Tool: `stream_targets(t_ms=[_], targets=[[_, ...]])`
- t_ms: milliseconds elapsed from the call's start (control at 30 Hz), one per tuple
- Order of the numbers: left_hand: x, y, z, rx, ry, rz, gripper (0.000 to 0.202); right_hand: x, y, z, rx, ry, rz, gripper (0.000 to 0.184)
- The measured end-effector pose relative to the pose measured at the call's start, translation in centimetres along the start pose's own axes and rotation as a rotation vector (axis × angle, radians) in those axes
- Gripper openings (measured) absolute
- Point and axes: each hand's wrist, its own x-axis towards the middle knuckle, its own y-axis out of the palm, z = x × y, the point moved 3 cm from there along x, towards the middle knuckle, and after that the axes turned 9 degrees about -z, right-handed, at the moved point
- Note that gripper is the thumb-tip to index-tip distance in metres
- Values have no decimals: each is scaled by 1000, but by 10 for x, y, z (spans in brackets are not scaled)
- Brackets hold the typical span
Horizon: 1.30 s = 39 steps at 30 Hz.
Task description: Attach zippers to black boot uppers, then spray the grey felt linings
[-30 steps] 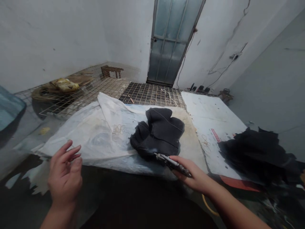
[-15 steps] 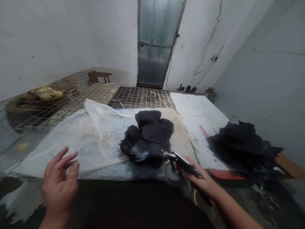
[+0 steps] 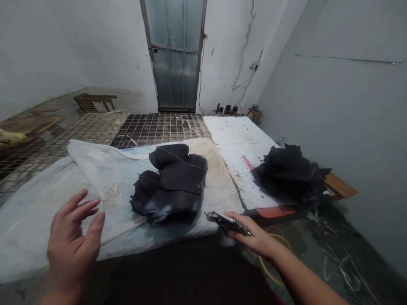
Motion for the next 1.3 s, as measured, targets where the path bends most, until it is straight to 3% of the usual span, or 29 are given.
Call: stream_targets(t_ms=[200,400,533,633,733,867,933,1067,1167,1300], targets=[[-2,6,-16,-9,-64,-19,28,17,-12,-10,-18,-24,-21,37],[-3,11,-1,75,0,56,27,49,-27,-18,47,-20,-136,35],[-5,31,-3,39,118,146,23,73,-34,-18,73,-2,-168,36],[-16,67,-7,-64,364,344,17,89,-39,-21,66,22,-180,36],[-32,113,-11,-65,591,656,11,104,-45,-25,68,25,-226,35],[-44,160,-17,136,684,1089,22,123,-49,-29,105,11,-271,34],[-43,171,-22,236,685,1209,32,131,-49,-30,111,11,-298,36],[-32,180,-30,326,677,1333,37,137,-49,-28,144,-21,-365,38],[-23,186,-31,330,634,1421,40,129,-53,-26,206,-45,-383,37],[-16,194,-35,301,586,1563,37,105,-62,-31,299,53,-426,42]])
